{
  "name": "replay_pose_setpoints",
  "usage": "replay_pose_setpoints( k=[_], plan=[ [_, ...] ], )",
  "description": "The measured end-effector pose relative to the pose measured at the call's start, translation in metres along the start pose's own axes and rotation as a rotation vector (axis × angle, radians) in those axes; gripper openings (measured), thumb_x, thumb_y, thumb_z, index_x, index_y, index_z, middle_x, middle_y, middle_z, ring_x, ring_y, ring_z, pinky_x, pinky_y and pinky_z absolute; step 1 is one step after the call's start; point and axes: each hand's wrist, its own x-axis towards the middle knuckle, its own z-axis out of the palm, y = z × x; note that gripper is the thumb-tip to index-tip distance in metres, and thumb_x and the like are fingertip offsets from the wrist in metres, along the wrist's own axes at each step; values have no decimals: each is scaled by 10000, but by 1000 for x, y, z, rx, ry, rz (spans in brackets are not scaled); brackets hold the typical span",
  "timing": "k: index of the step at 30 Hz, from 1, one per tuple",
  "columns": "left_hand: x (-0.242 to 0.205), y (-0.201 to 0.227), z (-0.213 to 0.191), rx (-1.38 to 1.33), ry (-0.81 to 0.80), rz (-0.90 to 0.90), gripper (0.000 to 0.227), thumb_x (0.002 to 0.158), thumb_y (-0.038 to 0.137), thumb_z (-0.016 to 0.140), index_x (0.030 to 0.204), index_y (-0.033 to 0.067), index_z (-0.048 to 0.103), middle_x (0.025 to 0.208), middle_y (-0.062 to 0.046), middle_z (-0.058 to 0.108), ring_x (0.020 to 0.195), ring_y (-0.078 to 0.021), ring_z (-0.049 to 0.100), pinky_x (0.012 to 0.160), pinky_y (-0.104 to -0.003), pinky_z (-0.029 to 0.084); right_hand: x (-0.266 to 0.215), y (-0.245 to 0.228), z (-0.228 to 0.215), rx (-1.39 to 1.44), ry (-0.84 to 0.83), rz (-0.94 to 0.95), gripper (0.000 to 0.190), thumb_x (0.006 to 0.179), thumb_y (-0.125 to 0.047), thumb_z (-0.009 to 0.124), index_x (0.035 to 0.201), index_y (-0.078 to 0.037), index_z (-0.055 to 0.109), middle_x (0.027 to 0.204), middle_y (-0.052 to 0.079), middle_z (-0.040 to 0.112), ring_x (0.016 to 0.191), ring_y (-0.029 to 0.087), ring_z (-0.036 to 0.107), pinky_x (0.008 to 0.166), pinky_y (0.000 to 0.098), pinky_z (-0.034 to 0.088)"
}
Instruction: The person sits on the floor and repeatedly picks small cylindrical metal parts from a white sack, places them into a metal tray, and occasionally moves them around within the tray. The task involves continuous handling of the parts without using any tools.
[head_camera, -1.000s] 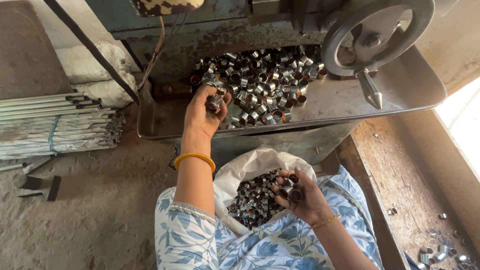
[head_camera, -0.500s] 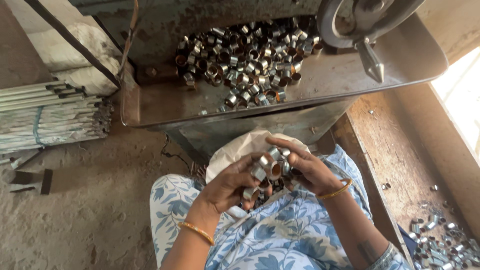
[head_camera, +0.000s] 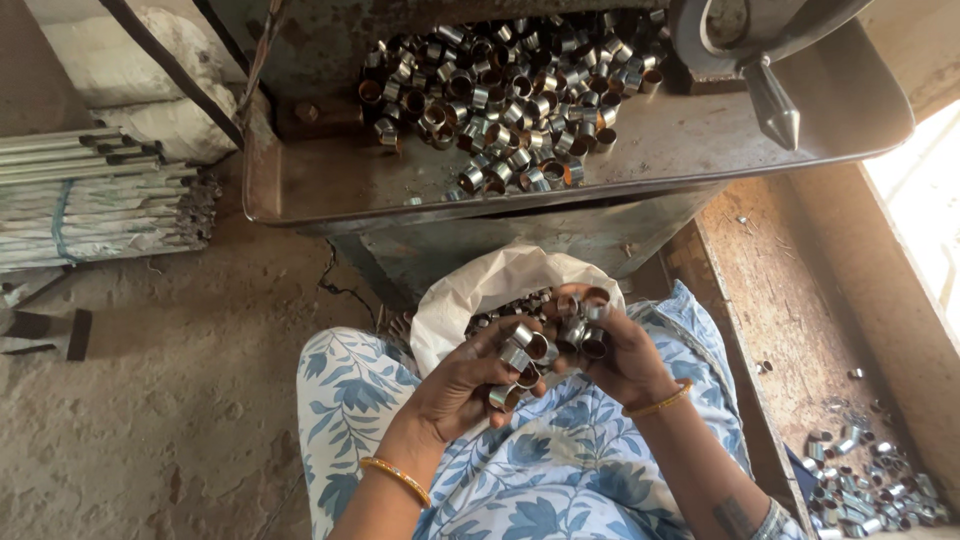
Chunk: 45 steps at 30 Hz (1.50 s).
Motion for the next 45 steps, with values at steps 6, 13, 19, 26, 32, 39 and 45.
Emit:
replay_pose_setpoints(
  k=[6, 13, 19, 26, 32, 39, 45],
  plan=[
    [-2, 0, -8, 16, 90, 70, 624, 785, -15, 731, 1374, 50, 536, 1099, -137, 616, 882, -264, 748, 428, -236, 581, 3, -1, 5, 102, 58, -68, 392, 960, -253, 635, 1295, -50, 616, 1247, 179, 662, 1143, 367, 666, 861, 533, 623],
    [-12, 1, -9, 10, 143, 64, 616, 775, 11, 721, 1363, 71, 551, 1081, -118, 589, 861, -256, 755, 402, -219, 569, 13, -2, 10, 169, 54, -69, 321, 928, -203, 627, 1230, -94, 634, 1293, 161, 658, 1244, 405, 623, 1030, 652, 500],
    [-15, -3, -13, 11, 149, 77, 607, 780, 9, 716, 1363, 71, 556, 1090, -122, 577, 861, -263, 756, 404, -217, 569, 15, 0, 17, 202, 98, -47, 324, 918, -228, 620, 1221, -114, 647, 1330, 145, 647, 1248, 430, 601, 1047, 681, 465],
    [-15, -9, -17, 6, 146, 93, 592, 794, 4, 723, 1359, 76, 563, 1093, -122, 575, 886, -265, 751, 405, -233, 565, 14, 4, 22, -743, 165, -251, 453, 1055, -296, 523, 1406, -30, 628, 1487, 172, 614, 1456, 323, 499, 1211, 502, 341],
    [-12, -8, -9, 100, 152, 112, 585, 789, 46, 729, 1353, 117, 591, 1159, -117, 574, 952, -280, 732, 467, -246, 603, 13, 12, 23, -318, 202, -48, 481, 1025, -317, 468, 1405, -37, 554, 1405, 129, 648, 1375, 288, 555, 1112, 524, 474],
    [10, -27, -9, 1295, 424, 241, 631, 766, 67, 740, 1372, 172, 598, 1300, -140, 552, 1070, -340, 712, 729, -372, 635, -3, 67, -12, 272, -71, 213, 367, 1108, -321, 379, 1344, -105, 559, 1186, 73, 672, 1118, 336, 610, 975, 681, 507],
    [8, -29, -5, 1594, 382, 168, 781, 799, 152, 779, 1493, 118, 423, 1372, -197, 594, 1247, -368, 599, 1025, -437, 485, -12, 65, -7, 213, 190, 245, 424, 1063, -348, 368, 1368, -138, 574, 1249, 64, 669, 1125, 278, 619, 914, 609, 526]
  ],
)
